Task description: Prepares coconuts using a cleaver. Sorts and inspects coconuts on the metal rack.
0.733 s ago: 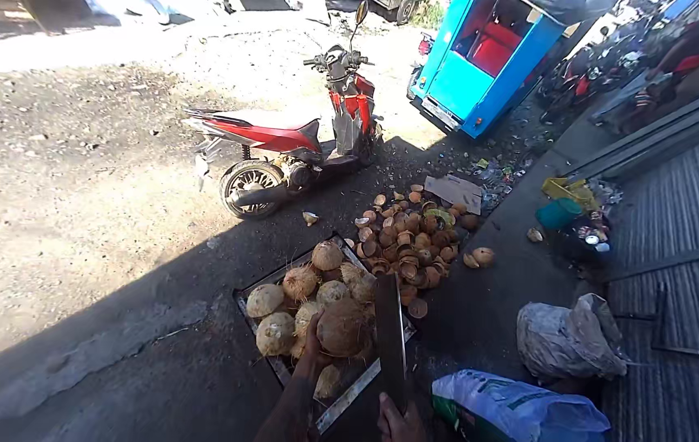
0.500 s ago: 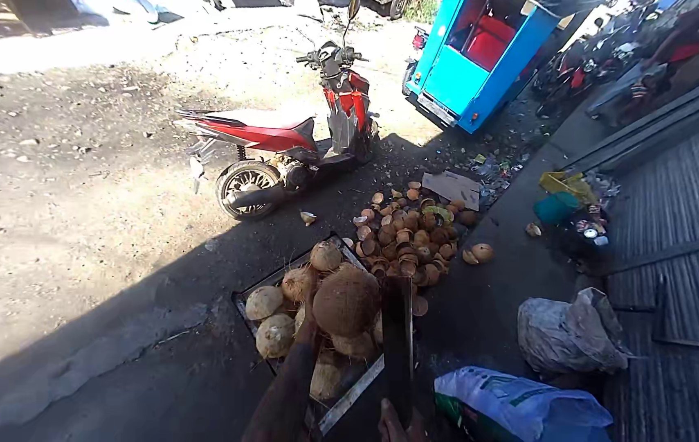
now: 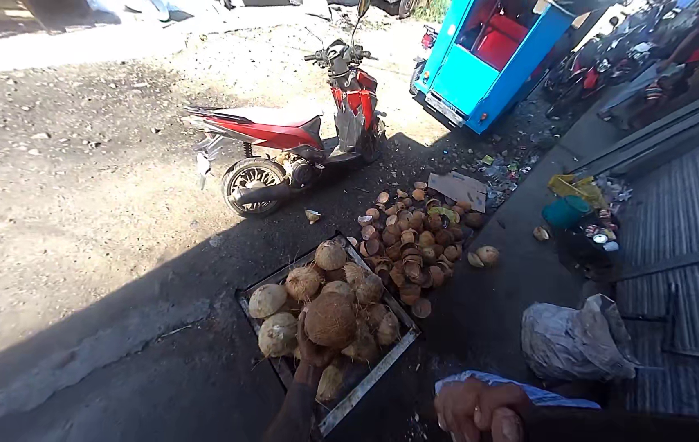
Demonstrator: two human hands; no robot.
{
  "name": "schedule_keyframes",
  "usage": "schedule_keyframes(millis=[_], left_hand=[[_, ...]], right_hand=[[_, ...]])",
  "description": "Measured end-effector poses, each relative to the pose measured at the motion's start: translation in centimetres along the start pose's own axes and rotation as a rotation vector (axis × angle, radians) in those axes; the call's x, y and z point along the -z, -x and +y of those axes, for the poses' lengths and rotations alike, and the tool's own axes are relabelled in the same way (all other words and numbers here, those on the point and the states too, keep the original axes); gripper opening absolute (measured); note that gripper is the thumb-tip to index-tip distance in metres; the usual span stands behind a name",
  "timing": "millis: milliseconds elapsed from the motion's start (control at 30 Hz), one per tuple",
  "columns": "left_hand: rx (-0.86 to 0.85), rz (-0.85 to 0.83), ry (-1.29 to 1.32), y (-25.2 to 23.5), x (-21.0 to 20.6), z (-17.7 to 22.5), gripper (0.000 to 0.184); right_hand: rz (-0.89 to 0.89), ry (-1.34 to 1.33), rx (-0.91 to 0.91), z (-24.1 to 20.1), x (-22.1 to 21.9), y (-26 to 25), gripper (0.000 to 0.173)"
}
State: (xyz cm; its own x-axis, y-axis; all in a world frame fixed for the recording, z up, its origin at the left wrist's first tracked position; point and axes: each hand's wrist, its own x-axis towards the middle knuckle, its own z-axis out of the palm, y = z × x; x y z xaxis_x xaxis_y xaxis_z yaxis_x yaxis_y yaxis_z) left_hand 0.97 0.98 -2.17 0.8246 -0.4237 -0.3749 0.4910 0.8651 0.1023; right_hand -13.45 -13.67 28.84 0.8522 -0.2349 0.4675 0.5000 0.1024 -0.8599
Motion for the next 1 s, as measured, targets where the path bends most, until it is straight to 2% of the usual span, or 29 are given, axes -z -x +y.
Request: schedule_keyframes(millis=[67,100,167,200,233,300,333,367,500,633,700,767,933,1000], left_hand=[[0.014,0.026,-0.006,-0.5,1.2,0.2,0.076],[0.016,0.031,-0.026,-0.7,1.3,0.5,0.074],[0.006,0.032,-0.057,-1.1,0.8,1.1,0.07],[-0.008,0.03,-0.064,-1.6,0.1,1.4,0.068],[-0.027,0.035,-0.078,-2.1,-0.5,1.6,0.066],[-0.06,0.04,-0.109,-2.7,-1.4,1.9,0.06],[-0.058,0.028,-0.118,-2.9,-1.2,2.4,0.059],[-0.048,0.016,-0.119,-3.3,-1.2,2.9,0.06],[-0.05,-0.048,-0.167,-4.1,-2.4,4.3,0.057],[-0.187,-0.128,-0.197,-5.5,-6.5,5.4,0.071],[-0.157,-0.068,-0.104,-5.5,-6.1,4.9,0.074],[-0.121,-0.002,-0.062,-5.4,-4.2,4.4,0.065],[-0.076,0.187,-0.17,-4.4,-1.6,3.4,0.048],[-0.046,0.215,-0.219,-4.1,-1.4,3.6,0.046]], right_hand=[[-0.019,-0.049,0.138,-1.4,-0.6,-1.8,0.033],[-0.007,-0.046,0.159,-0.6,-0.8,-1.8,0.034],[0.05,0.052,0.016,4.4,-0.8,0.8,0.037],[0.05,0.168,-0.163,7.8,-0.3,3.0,0.039],[0.025,0.304,-0.438,10.6,0.6,5.2,0.039],[-0.095,0.478,-1.119,13.9,2.0,6.7,0.036],[-0.1,0.503,-1.302,14.7,2.0,6.7,0.035],[-0.076,0.504,-1.375,15.0,1.8,6.6,0.035],[0.041,0.45,-1.311,14.3,2.2,7.1,0.035],[0.122,0.346,-1.172,13.4,2.0,6.8,0.031],[0.126,0.319,-1.128,12.4,1.5,6.3,0.03],[0.121,0.277,-1.068,11.6,1.2,5.6,0.031],[0.091,0.302,-0.921,10.3,1.1,4.2,0.029],[0.07,0.318,-0.791,9.3,0.7,3.1,0.03]])
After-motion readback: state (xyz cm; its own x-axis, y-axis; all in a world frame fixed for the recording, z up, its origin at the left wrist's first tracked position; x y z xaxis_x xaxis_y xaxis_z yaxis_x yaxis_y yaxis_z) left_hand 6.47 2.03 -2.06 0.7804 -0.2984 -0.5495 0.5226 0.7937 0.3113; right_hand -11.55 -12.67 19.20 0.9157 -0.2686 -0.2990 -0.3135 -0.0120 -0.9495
